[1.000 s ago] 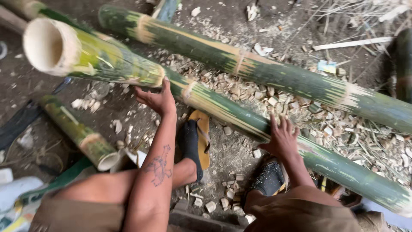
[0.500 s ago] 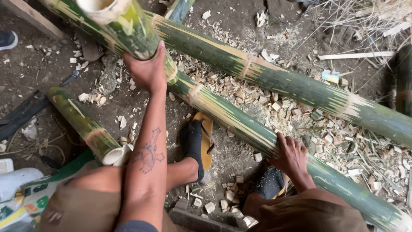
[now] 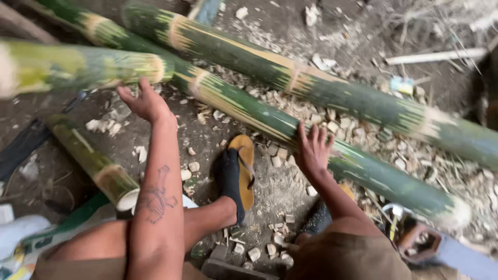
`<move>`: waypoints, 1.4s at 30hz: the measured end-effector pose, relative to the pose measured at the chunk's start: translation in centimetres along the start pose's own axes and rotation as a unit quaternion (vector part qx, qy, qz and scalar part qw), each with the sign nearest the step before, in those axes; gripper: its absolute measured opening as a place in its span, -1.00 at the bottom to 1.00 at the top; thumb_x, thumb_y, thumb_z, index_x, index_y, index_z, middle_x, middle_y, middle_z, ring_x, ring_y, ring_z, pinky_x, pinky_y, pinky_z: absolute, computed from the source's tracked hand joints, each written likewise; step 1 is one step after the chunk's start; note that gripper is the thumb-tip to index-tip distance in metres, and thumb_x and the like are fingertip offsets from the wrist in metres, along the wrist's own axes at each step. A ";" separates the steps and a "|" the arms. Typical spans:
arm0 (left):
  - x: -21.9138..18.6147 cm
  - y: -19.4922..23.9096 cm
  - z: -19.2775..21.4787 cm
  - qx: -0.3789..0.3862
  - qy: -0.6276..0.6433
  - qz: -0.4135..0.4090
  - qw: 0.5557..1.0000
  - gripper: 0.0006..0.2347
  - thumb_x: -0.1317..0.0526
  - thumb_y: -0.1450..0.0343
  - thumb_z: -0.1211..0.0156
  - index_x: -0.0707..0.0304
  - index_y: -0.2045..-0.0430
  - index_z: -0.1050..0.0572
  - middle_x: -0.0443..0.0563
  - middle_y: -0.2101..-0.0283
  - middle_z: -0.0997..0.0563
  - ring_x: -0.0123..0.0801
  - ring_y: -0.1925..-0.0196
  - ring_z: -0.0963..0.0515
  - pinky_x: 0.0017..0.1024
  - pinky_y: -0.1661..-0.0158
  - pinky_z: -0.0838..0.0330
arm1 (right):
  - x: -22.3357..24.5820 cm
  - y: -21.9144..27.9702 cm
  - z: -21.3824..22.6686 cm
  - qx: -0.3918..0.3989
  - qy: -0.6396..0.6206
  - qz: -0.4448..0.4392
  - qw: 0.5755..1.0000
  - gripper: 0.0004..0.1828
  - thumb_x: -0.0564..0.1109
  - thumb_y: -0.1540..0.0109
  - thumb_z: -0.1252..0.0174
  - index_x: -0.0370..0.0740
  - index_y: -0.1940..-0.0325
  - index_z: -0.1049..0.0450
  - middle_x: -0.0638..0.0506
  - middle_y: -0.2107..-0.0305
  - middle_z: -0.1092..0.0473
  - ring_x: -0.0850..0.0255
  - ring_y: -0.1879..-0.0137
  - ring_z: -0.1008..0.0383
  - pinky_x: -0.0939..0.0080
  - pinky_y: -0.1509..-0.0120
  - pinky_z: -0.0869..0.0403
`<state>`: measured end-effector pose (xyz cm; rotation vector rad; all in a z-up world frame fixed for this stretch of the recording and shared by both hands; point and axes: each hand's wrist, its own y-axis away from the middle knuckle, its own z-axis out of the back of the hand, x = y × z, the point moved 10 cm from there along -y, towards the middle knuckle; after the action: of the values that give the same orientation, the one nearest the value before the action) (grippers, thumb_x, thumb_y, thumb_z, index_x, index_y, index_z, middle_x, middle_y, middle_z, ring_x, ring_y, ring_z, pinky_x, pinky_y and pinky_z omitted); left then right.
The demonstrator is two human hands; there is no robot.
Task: The person uses a wooden mallet and a chisel-like tool to hollow out the inside of a bamboo pole. They repeatedly strike the tool to remove the inner pith, then inspect the hollowed section and reposition the bamboo to continue the process.
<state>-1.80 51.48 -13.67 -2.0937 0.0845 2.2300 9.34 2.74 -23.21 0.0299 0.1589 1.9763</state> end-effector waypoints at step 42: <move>7.3 48.6 -38.5 0.632 -0.450 -0.565 0.281 -0.01 -0.25 0.00 -0.61 0.47 -0.14 -0.22 0.25 -0.04 -0.42 -0.04 -0.11 -0.43 -0.13 -0.24 -0.31 | -27.0 -9.1 -0.3 -0.007 -0.054 -0.050 0.997 0.40 0.40 0.15 -0.54 -0.11 -0.53 0.09 -0.23 -0.34 -0.11 -0.12 -0.49 -0.07 -0.44 -0.57 0.00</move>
<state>31.25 -0.41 -24.17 0.3052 0.1324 0.9888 28.46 -18.45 -23.23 0.1173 0.0740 1.8716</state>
